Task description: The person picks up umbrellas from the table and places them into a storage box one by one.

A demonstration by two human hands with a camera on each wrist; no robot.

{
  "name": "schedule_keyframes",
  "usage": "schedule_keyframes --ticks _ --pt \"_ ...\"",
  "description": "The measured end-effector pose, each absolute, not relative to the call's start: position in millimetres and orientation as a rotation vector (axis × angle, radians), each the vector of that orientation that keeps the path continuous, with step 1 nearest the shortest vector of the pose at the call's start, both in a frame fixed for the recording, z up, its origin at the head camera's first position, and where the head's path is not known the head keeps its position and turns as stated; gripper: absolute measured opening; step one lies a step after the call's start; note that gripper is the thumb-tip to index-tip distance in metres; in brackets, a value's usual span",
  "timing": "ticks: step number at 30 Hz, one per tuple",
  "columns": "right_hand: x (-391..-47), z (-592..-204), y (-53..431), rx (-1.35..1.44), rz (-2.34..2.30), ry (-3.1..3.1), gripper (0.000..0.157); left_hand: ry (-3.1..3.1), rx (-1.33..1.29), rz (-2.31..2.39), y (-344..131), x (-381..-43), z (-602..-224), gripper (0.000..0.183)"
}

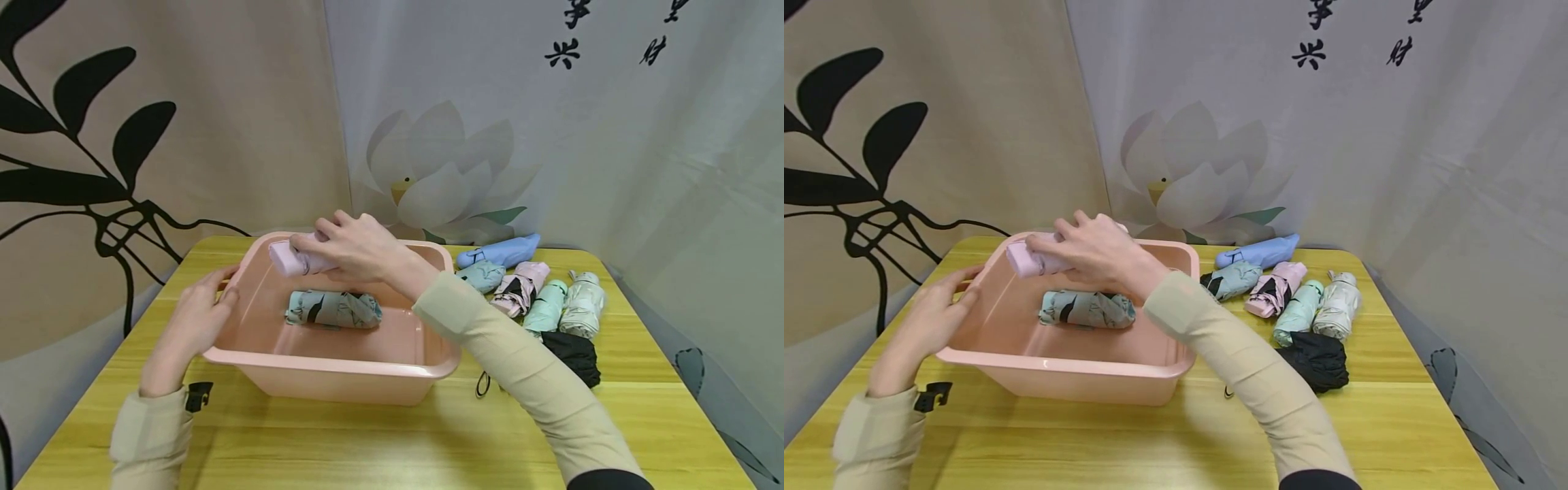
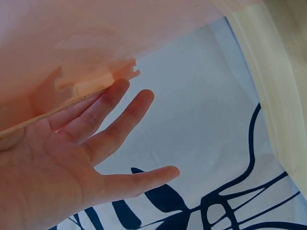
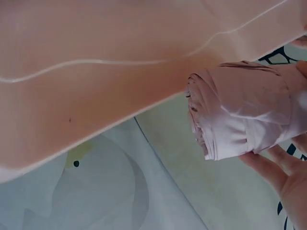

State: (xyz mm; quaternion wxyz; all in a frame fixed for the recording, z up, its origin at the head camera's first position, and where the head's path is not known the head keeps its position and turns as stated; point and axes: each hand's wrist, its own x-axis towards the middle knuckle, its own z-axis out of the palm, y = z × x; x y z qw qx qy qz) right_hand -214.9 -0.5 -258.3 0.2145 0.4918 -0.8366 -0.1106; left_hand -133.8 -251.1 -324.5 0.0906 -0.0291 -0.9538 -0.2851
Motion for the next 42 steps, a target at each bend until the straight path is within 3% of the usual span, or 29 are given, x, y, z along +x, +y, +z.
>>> schedule_keyframes --ticks 14,42 --pt "-217 -283 -18 1.397 -0.412 -2.264 0.045 -2.854 -0.066 -0.844 -252 -134 -325 0.048" --pt "-218 -306 -28 1.407 -0.56 -2.421 0.056 -2.843 -0.087 -0.833 -253 -133 -324 0.048"
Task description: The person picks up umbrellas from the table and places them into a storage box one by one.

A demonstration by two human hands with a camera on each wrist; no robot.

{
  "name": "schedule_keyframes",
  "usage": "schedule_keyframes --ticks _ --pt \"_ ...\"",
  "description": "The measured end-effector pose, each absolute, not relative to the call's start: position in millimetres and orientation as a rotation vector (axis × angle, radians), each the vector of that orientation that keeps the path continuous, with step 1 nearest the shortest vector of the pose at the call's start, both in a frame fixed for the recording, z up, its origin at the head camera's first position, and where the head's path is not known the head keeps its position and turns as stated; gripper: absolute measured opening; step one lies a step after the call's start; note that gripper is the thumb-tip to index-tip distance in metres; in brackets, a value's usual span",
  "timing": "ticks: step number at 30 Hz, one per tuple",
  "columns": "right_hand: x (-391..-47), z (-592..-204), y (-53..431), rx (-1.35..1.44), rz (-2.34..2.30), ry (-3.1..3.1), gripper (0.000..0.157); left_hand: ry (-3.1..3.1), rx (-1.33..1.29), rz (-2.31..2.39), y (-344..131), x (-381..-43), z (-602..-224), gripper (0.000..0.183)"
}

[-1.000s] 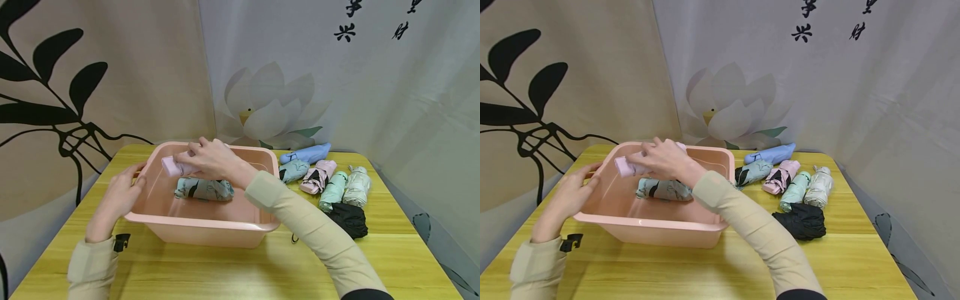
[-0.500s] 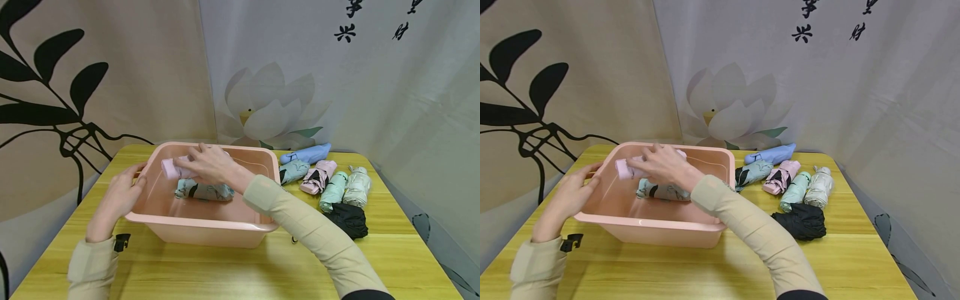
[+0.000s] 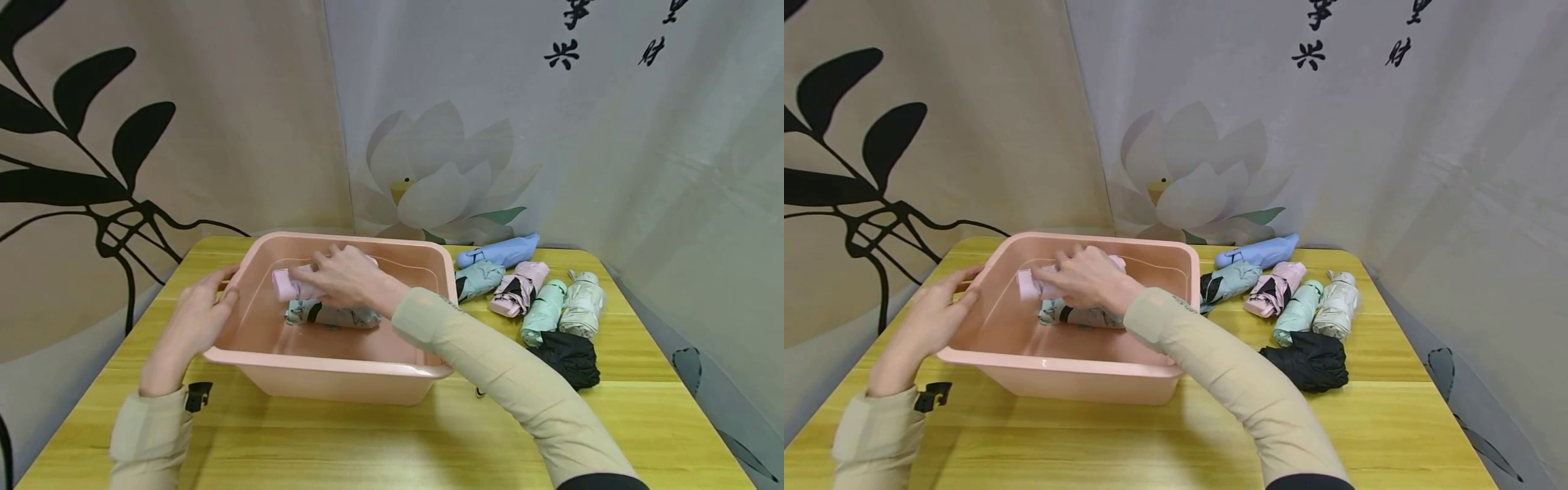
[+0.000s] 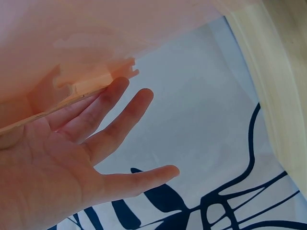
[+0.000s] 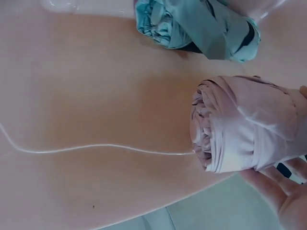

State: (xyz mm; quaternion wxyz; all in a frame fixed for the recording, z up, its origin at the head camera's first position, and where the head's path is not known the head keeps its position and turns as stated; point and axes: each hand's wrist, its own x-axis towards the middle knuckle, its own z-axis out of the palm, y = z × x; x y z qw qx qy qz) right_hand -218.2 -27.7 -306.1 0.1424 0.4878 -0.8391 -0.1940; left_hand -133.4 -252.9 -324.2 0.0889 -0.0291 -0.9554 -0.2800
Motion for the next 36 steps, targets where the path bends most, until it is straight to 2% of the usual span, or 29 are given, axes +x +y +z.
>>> schedule_keyframes --ticks 29,34,36 --pt "-226 -318 -26 1.384 -0.514 -2.547 0.061 -2.869 -0.067 -0.837 -253 -134 -324 0.05" --pt "-229 -322 -23 1.369 -0.487 -2.57 0.051 -2.865 -0.07 -0.838 -253 -134 -324 0.049" --pt "-230 -323 -23 1.357 -0.449 -2.557 0.039 -2.865 -0.07 -0.843 -253 -134 -324 0.05"
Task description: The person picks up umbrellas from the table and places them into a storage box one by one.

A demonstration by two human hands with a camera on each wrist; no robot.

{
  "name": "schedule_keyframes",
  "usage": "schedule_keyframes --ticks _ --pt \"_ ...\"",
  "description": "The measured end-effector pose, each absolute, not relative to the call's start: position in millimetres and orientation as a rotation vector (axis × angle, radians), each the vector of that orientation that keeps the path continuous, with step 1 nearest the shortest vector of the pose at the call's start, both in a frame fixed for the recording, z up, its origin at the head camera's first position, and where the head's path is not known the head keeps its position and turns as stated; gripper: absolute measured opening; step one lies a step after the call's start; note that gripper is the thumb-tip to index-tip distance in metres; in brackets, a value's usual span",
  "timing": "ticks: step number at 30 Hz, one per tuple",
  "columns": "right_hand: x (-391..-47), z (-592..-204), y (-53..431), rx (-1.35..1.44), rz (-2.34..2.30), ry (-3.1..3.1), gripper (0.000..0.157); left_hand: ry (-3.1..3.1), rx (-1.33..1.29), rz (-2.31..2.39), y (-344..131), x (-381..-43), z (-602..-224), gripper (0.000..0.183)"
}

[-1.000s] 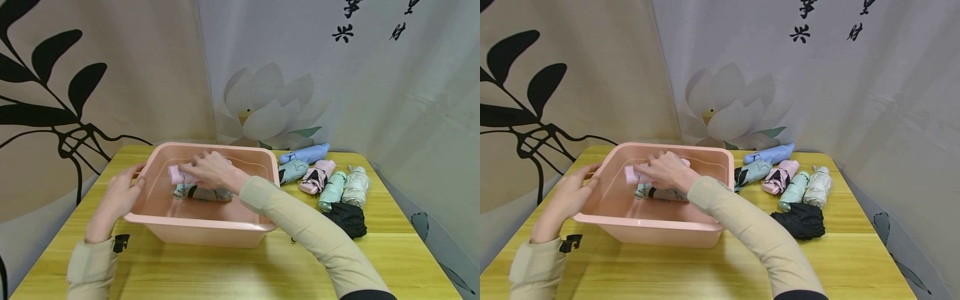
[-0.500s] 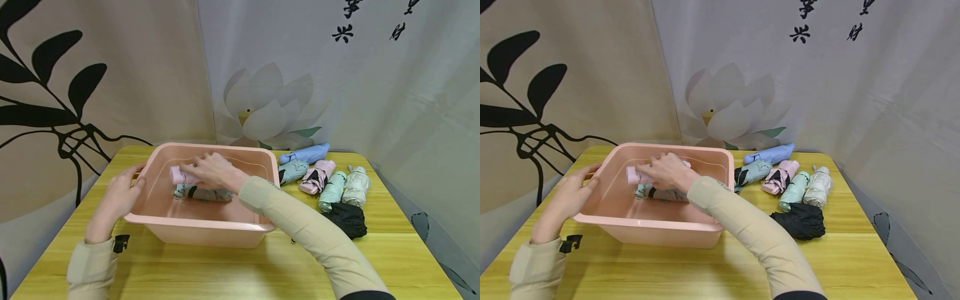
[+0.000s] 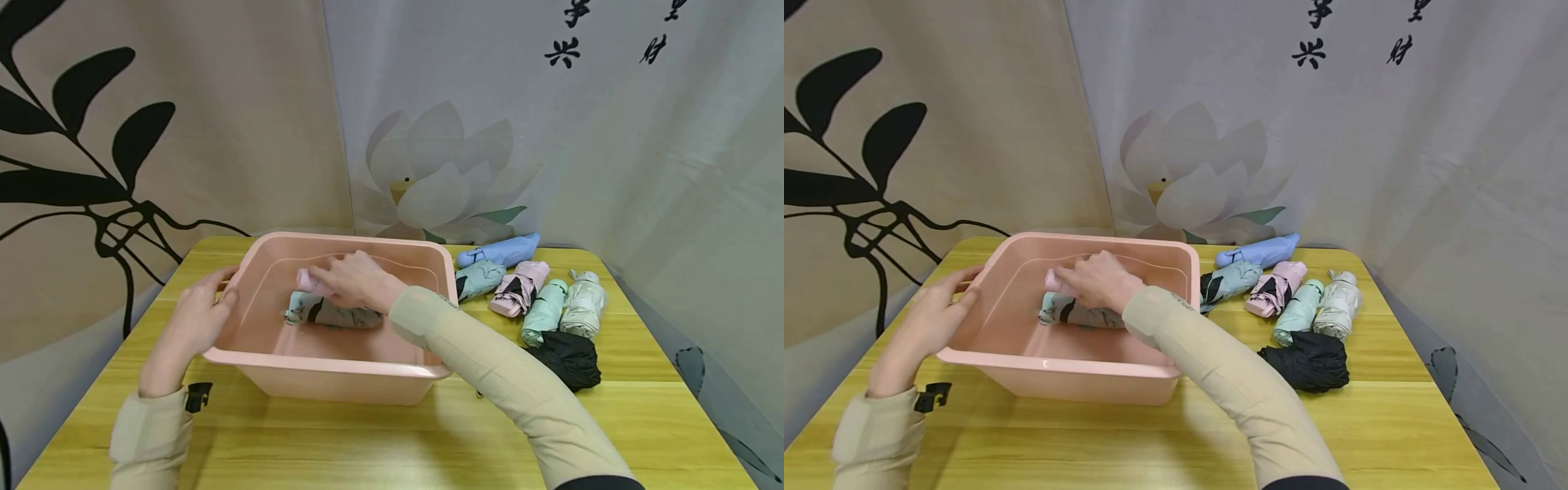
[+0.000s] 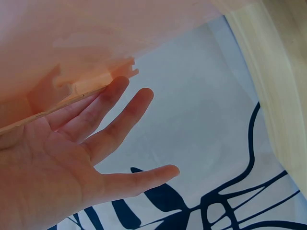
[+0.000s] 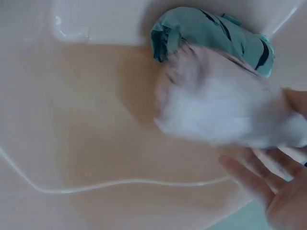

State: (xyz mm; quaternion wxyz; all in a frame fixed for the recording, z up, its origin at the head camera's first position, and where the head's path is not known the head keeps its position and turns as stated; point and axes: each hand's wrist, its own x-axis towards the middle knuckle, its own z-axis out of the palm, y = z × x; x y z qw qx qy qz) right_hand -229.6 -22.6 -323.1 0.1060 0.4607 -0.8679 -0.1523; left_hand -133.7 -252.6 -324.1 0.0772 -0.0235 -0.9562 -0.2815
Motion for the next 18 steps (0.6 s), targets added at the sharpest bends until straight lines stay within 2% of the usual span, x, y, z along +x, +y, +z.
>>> schedule_keyframes --ticks 3,6,18 --pt "-230 -320 -22 1.35 -0.436 -2.52 0.03 -2.864 -0.071 -0.846 -252 -134 -324 0.05" --pt "-231 -313 -23 1.34 -0.448 -2.508 0.032 -2.863 -0.075 -0.848 -252 -135 -324 0.05" --pt "-224 -281 -5 1.252 -0.266 -2.578 0.022 -2.861 -0.079 -0.853 -253 -134 -323 0.049"
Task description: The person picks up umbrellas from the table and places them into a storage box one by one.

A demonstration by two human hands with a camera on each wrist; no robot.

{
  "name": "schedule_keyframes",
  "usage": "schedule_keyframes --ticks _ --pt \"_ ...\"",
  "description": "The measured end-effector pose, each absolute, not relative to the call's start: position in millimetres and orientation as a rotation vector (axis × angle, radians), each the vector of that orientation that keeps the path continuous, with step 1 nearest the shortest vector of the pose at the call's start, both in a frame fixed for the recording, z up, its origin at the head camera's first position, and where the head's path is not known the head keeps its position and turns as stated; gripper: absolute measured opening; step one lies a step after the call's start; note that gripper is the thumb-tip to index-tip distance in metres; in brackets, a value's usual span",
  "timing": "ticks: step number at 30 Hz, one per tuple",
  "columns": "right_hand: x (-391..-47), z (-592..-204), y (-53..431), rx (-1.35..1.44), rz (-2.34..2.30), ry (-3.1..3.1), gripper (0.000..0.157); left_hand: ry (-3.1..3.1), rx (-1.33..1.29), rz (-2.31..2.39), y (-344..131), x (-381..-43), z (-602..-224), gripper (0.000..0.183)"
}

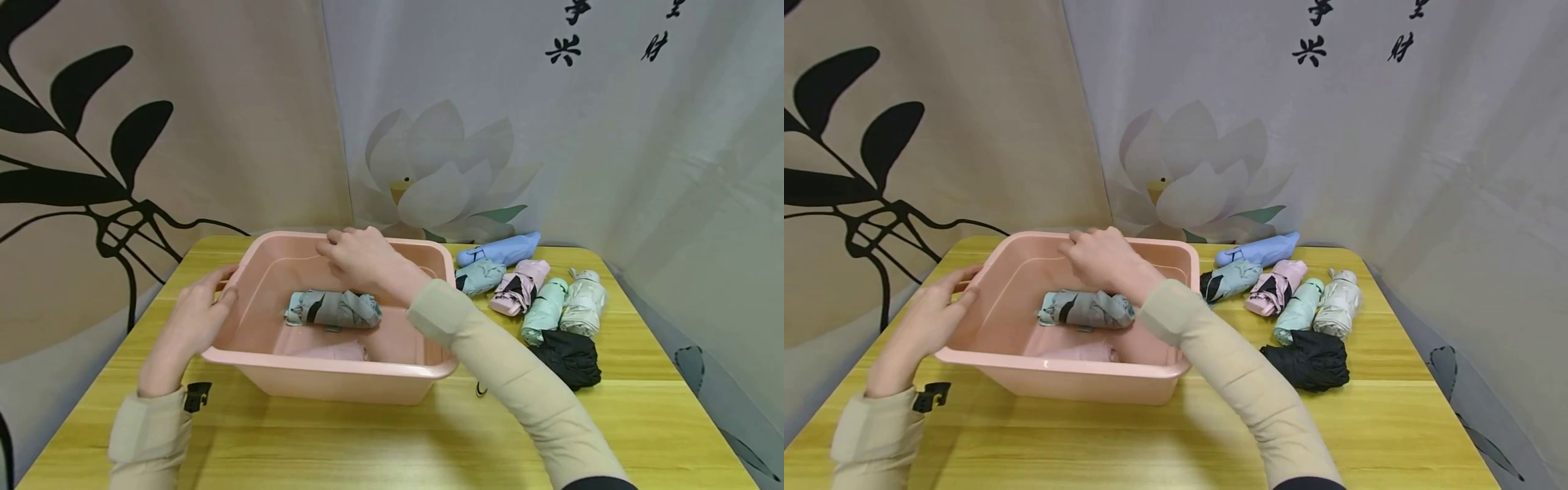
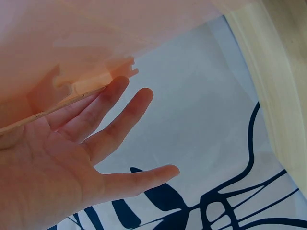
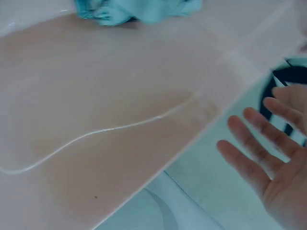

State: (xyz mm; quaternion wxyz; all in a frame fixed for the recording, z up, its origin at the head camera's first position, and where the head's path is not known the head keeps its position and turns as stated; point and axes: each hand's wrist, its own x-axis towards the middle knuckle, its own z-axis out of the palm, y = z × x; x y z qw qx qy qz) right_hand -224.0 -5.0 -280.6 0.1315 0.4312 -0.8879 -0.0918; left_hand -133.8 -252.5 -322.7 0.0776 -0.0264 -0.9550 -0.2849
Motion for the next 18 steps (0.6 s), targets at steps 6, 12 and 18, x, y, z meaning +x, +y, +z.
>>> schedule_keyframes --ticks 6,12,18 --pt "-219 -262 4 1.269 -0.161 -2.612 0.022 -2.861 -0.069 -0.856 -253 -133 -322 0.049" --pt "-212 -247 15 1.267 -0.058 -2.562 0.021 -2.868 -0.07 -0.869 -254 -132 -322 0.05" --pt "-207 -236 32 1.273 0.025 -2.506 0.02 -2.869 -0.065 -0.88 -254 -133 -321 0.049"
